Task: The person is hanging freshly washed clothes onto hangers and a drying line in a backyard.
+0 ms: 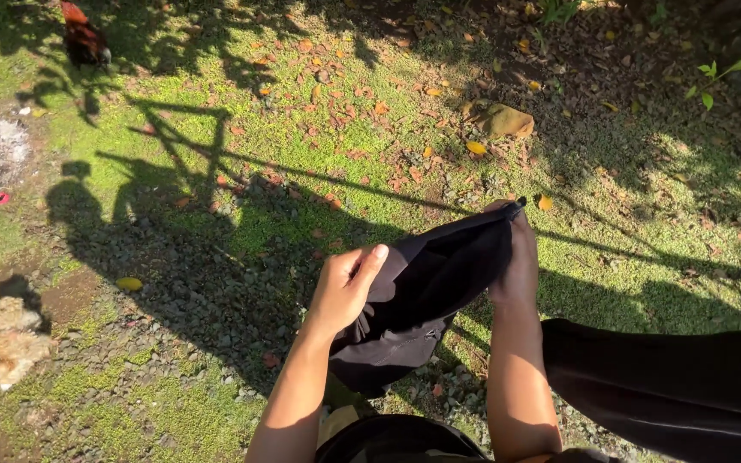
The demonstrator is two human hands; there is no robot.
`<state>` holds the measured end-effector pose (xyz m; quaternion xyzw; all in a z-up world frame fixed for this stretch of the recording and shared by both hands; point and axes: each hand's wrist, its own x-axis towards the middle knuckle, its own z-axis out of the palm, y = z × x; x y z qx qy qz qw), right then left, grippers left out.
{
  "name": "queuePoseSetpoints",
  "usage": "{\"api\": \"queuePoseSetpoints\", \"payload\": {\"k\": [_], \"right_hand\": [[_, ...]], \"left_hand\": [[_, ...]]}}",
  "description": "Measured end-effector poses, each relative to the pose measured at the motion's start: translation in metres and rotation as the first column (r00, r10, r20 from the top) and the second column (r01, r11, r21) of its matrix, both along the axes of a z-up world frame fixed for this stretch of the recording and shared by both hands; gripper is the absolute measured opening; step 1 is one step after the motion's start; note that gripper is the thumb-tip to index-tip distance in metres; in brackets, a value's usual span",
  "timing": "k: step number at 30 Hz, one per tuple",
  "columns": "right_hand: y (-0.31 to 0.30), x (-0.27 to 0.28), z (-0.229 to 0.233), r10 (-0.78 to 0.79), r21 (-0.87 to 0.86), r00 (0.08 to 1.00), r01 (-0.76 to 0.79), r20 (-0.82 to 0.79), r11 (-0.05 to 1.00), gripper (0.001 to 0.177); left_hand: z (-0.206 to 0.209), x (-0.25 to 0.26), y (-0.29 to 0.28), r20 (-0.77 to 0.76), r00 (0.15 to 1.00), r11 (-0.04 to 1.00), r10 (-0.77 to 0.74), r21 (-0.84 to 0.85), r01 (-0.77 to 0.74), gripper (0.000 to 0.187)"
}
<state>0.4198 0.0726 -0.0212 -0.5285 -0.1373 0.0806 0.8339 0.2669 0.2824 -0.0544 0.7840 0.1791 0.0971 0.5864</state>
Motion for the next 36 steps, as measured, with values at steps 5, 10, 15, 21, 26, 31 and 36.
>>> {"api": "queuePoseSetpoints", "payload": {"k": [5, 10, 15, 21, 26, 31, 36], "right_hand": [[-0.001, 0.013, -0.012, -0.110, 0.013, 0.988, 0.109, 0.104, 0.994, 0.029], [-0.022, 0.027, -0.026, -0.256, -0.335, 0.934, 0.332, 0.251, 0.882, 0.027], [-0.042, 0.033, -0.005, -0.187, -0.547, 0.931, 0.339, 0.315, 0.766, 0.024], [-0.039, 0.041, 0.044, -0.103, -0.660, 0.822, 0.518, 0.560, 0.543, 0.041], [-0.053, 0.057, 0.031, -0.058, -0.434, 0.878, 0.292, 0.476, 0.852, 0.019], [-0.023, 0.089, 0.031, 0.024, -0.653, 0.974, 0.134, 0.227, 0.745, 0.017], [-0.033, 0.130, -0.003, -0.078, -0.633, 0.996, 0.086, 0.040, 0.769, 0.019]], "left_hand": [[0.084, 0.017, 0.025, 0.664, 0.619, 0.908, -0.419, 0.318, 0.274, 0.053], [0.014, 0.076, 0.035, 0.222, 0.920, 0.925, -0.324, -0.129, 0.357, 0.034], [0.057, 0.127, 0.006, 0.275, 0.936, 0.655, -0.221, -0.669, 0.352, 0.028], [0.018, 0.194, -0.022, 0.039, 0.966, 0.809, -0.255, -0.538, 0.235, 0.036], [0.045, 0.237, -0.040, 0.379, 0.859, 0.761, -0.344, -0.423, 0.492, 0.040], [0.012, 0.278, -0.054, 0.245, 0.892, 0.788, -0.381, -0.419, 0.451, 0.046], [0.020, 0.325, -0.071, 0.280, 0.849, 0.786, -0.449, -0.328, 0.524, 0.045]]}}
